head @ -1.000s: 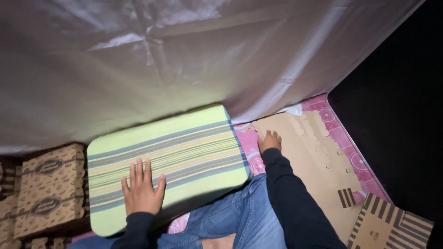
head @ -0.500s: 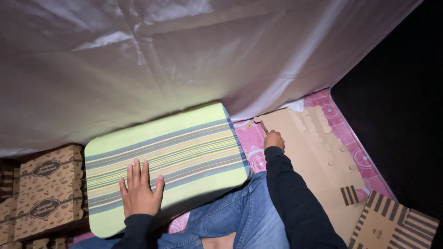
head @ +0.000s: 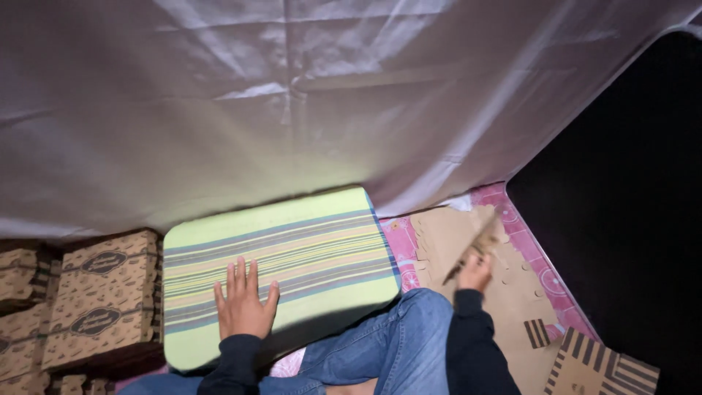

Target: Assemble cardboard boxes from flat pre-cut sheets.

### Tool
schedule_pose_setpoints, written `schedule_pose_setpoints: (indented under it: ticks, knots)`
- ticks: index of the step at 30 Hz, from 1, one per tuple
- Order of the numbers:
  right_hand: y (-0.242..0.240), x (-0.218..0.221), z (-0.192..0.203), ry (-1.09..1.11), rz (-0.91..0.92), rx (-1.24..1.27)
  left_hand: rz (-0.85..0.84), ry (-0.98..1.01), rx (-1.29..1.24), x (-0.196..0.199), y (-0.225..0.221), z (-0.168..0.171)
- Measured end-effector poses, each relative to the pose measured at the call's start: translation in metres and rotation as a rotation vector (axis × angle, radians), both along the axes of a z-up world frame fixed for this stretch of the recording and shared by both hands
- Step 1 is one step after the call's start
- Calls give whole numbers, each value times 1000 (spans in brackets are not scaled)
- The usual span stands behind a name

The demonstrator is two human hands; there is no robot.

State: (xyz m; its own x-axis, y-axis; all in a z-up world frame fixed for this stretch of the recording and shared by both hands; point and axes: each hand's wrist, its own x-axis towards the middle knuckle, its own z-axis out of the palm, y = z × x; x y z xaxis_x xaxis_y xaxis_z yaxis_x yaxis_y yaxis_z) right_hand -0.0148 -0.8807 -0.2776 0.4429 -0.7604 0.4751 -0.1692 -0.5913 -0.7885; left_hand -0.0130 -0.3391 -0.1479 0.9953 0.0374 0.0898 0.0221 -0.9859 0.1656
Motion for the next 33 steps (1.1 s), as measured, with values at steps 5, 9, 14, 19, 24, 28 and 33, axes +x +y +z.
schedule_pose_setpoints:
  ticks: [5, 9, 14, 19, 24, 28, 33]
  knots:
    - [36, -51, 122, -177, -114, -215, -22, -112, -97, 2, 2, -19]
    - [56, -54, 184, -404, 32, -404, -23, -197, -336, 4, 8, -26]
    - [207, -52, 280, -504, 738, -446, 20, -81, -1017, -12, 33, 39]
    - [339, -45, 268, -530, 1243, -742, 106, 296, -1777, -34, 74, 71]
    - [401, -32, 162, 147, 1425, -1016, 198, 122, -1610, -9, 122, -60]
    - [393, -45, 154, 314, 1385, -934, 184, 233, -1399, -25, 112, -18]
    - [341, -65, 171, 408, 1220, -638, 213, -108, -1224, -20, 104, -49]
